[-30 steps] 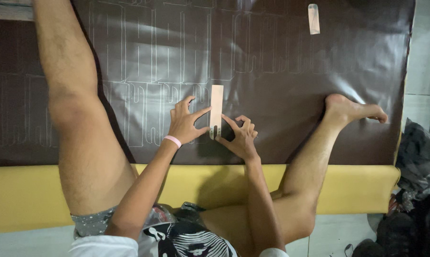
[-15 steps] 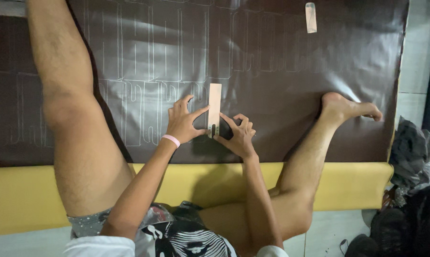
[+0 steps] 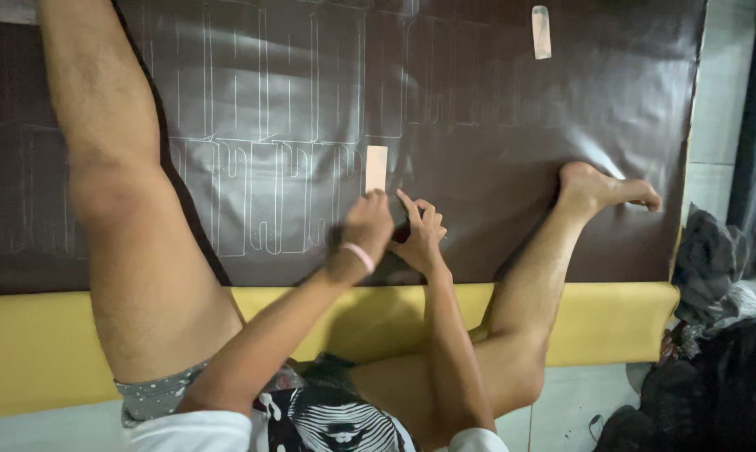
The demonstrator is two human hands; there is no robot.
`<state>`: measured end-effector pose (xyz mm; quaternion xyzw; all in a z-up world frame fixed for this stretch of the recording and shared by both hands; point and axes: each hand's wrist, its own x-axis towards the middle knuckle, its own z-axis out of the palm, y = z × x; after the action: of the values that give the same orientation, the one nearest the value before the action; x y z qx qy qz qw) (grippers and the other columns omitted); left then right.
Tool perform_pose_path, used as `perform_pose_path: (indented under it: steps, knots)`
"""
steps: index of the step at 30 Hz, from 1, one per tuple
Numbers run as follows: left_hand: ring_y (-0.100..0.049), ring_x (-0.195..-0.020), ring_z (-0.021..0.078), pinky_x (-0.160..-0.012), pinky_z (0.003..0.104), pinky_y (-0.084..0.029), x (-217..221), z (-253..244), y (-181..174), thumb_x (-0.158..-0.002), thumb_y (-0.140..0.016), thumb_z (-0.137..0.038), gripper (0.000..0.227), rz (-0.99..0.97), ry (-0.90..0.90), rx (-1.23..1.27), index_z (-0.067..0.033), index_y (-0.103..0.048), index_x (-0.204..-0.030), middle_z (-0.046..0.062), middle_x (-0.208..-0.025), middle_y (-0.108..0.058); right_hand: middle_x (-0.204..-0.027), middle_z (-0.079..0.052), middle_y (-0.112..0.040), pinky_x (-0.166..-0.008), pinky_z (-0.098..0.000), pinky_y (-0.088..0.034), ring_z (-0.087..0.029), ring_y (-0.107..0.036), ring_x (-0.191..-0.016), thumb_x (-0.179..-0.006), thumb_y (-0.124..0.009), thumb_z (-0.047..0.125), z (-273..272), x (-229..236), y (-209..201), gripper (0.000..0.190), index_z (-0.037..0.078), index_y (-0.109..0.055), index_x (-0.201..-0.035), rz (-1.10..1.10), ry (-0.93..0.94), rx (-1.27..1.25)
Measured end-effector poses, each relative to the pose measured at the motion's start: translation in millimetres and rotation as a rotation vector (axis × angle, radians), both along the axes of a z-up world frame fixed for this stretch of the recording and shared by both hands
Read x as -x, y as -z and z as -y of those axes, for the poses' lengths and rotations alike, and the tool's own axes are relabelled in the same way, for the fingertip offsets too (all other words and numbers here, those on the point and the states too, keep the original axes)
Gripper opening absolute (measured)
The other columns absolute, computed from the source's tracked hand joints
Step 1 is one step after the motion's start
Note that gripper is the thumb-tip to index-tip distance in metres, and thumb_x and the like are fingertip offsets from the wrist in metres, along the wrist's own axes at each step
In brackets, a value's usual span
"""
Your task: The person sits on the floor and uses a small wooden guide and a scoring tool to make straight indentations along pre-drawn lines on a large brown sheet. They repeatedly reposition the guide and score multiple sections of the material.
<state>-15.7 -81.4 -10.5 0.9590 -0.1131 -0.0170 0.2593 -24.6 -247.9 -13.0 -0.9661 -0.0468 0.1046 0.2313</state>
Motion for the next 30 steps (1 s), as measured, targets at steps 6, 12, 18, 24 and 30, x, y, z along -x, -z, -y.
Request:
perform_pose_path:
  steps: [6,12,18,24,30]
  knots:
    - [-0.064,-0.113,0.0463,-0.085,0.046,-0.056,12,71,-4,-0.073,-0.075,0.004,0.053,0.125,0.292,-1.164,0.0075,-0.059,-0.123,0.028,-0.129,-0.062,-0.136,-0.018,-0.05,-0.114,-0.0469,-0.038,-0.035,-0.044,-0.131,-0.106,-0.064,0.02,32,-23,-8,0.023,0.014,-0.071,-0.127,0.402,0.396,-0.114]
    - [-0.061,-0.118,0.049,-0.084,0.043,-0.061,6,88,-3,-0.075,-0.078,0.007,0.056,-0.038,0.395,-1.51,0.0062,-0.054,-0.126,0.028,-0.134,-0.06,-0.124,-0.014,-0.068,-0.107,-0.04,-0.049,-0.03,-0.062,-0.123,-0.099,-0.051,0.003,-13,-34,-89,0.027,0.003,-0.069,-0.119,-0.021,-0.084,-0.304]
    - [-0.061,-0.119,0.0482,-0.085,0.042,-0.061,4,93,1,-0.076,-0.078,0.007,0.059,-0.063,0.442,-1.487,0.0054,-0.05,-0.128,0.026,-0.134,-0.059,-0.104,-0.013,-0.075,-0.098,-0.0416,-0.054,-0.034,-0.065,-0.123,-0.079,-0.069,0.001,-61,-46,-139,0.019,0.005,-0.075,-0.097,-0.151,-0.537,-0.228]
    - [-0.06,-0.12,0.0474,-0.086,0.041,-0.061,1,92,3,-0.077,-0.078,0.006,0.062,-0.073,0.449,-1.439,0.0046,-0.047,-0.13,0.023,-0.133,-0.057,-0.103,-0.01,-0.075,-0.1,-0.0408,-0.052,-0.032,-0.067,-0.113,-0.072,-0.068,-0.002,-64,-53,-131,0.029,0.007,-0.075,-0.098,-0.259,-0.579,-0.036]
    - [-0.06,-0.121,0.0466,-0.088,0.04,-0.061,4,98,2,-0.078,-0.078,0.006,0.065,-0.081,0.448,-1.403,0.0037,-0.043,-0.132,0.021,-0.133,-0.055,-0.103,-0.01,-0.076,-0.11,-0.0403,-0.044,-0.032,-0.067,-0.114,-0.071,-0.064,-0.002,-61,-52,-120,0.033,0.01,-0.077,-0.099,-0.114,-0.701,-0.04]
